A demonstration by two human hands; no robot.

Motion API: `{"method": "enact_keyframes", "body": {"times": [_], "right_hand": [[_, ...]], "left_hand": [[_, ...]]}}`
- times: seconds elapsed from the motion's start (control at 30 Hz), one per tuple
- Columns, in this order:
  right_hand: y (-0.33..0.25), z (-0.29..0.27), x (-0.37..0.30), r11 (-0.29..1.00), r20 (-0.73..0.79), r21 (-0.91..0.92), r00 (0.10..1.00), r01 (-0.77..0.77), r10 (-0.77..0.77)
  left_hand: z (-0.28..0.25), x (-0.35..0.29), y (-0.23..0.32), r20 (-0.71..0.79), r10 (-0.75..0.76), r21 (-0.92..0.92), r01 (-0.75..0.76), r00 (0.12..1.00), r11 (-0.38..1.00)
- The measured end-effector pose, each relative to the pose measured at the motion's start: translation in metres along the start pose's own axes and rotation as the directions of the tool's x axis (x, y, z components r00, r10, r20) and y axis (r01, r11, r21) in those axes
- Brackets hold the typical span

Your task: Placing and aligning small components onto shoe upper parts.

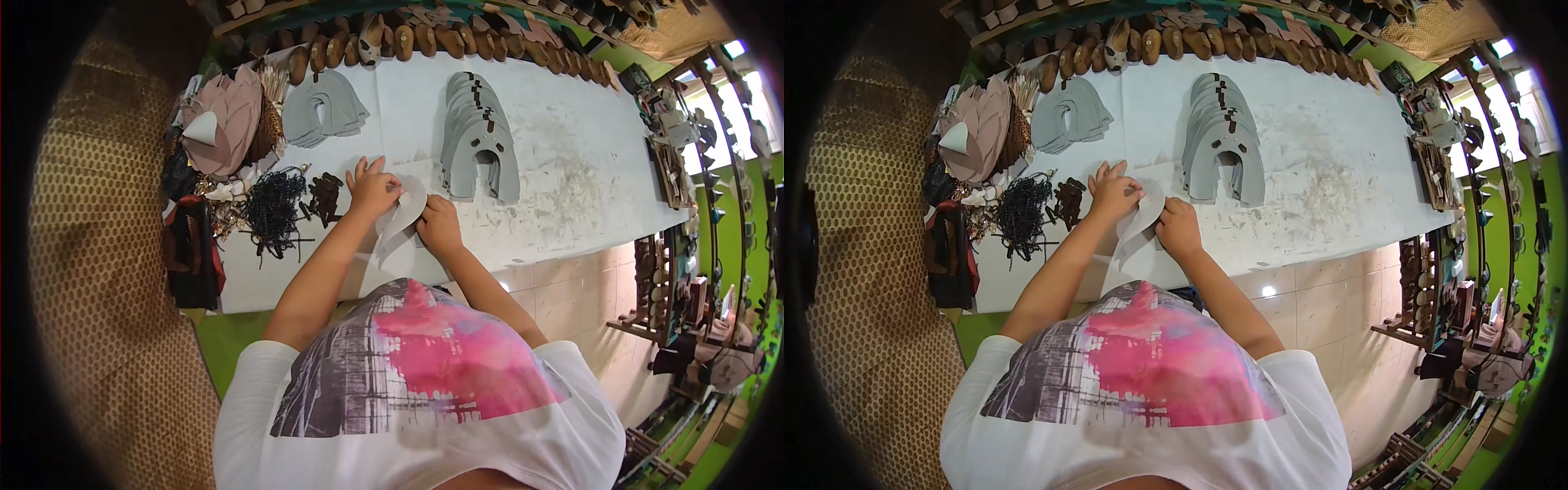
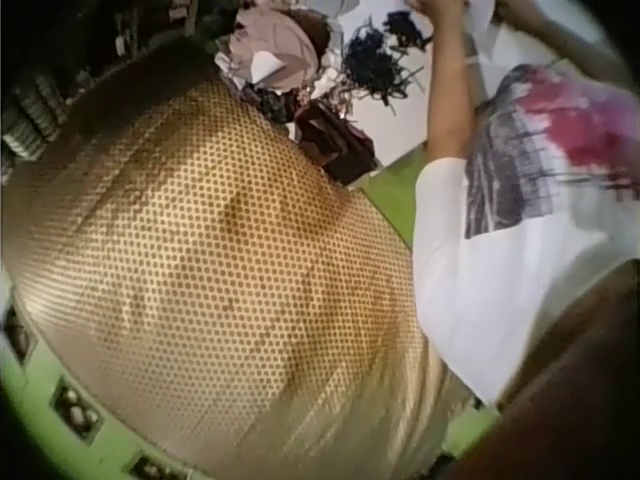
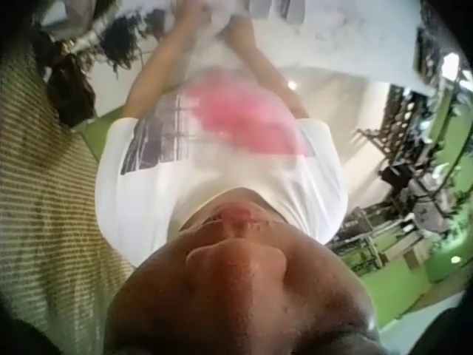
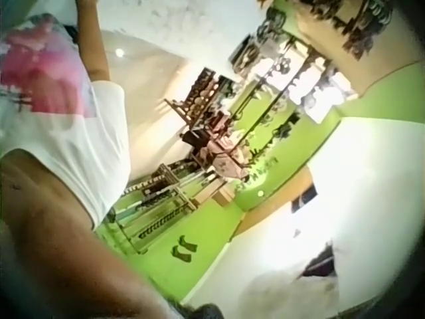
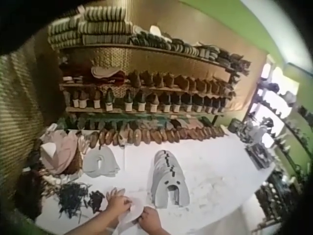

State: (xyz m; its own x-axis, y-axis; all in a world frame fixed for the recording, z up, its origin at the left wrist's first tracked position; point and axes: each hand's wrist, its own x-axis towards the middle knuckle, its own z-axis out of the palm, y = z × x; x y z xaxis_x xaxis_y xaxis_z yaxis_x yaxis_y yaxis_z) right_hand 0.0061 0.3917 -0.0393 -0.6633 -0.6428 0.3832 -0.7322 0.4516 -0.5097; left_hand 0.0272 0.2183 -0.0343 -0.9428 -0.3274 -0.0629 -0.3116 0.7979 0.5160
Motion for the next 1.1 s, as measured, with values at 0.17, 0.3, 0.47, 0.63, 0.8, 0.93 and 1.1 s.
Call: {"method": "enact_keyframes", "body": {"times": [0.17,0.3,0.47,0.63,0.8,0.93,1.1], "right_hand": [[0.001,0.004,0.0,1.0,-0.036,-0.027,0.999,0.011,-0.012],[-0.003,0.003,0.001,1.0,-0.048,0.012,0.999,-0.012,0.012],[-0.006,0.001,0.001,0.999,-0.052,-0.003,0.998,-0.031,0.031],[-0.004,0.001,0.0,0.998,-0.015,-0.013,0.998,-0.055,0.055],[-0.009,0.001,-0.001,0.994,0.026,-0.096,0.998,-0.059,0.062],[-0.008,0.0,0.0,0.989,0.041,-0.14,0.997,-0.055,0.061],[-0.009,0.003,0.001,0.989,0.055,-0.136,0.996,-0.056,0.064]], "left_hand": [[0.013,-0.001,-0.003,-0.04,0.003,-0.012,-0.004,0.999,1.0],[0.023,-0.002,-0.009,-0.114,0.096,0.076,-0.088,0.989,0.993],[0.026,0.0,-0.017,-0.139,0.175,0.083,-0.165,0.975,0.983],[0.017,0.005,-0.017,-0.075,0.147,0.069,-0.141,0.986,0.988],[0.014,0.008,-0.023,-0.085,0.162,0.098,-0.153,0.983,0.983],[0.008,0.012,-0.02,-0.065,0.168,0.103,-0.161,0.984,0.982],[0.006,0.014,-0.022,-0.028,0.091,0.066,-0.089,0.995,0.994]]}}
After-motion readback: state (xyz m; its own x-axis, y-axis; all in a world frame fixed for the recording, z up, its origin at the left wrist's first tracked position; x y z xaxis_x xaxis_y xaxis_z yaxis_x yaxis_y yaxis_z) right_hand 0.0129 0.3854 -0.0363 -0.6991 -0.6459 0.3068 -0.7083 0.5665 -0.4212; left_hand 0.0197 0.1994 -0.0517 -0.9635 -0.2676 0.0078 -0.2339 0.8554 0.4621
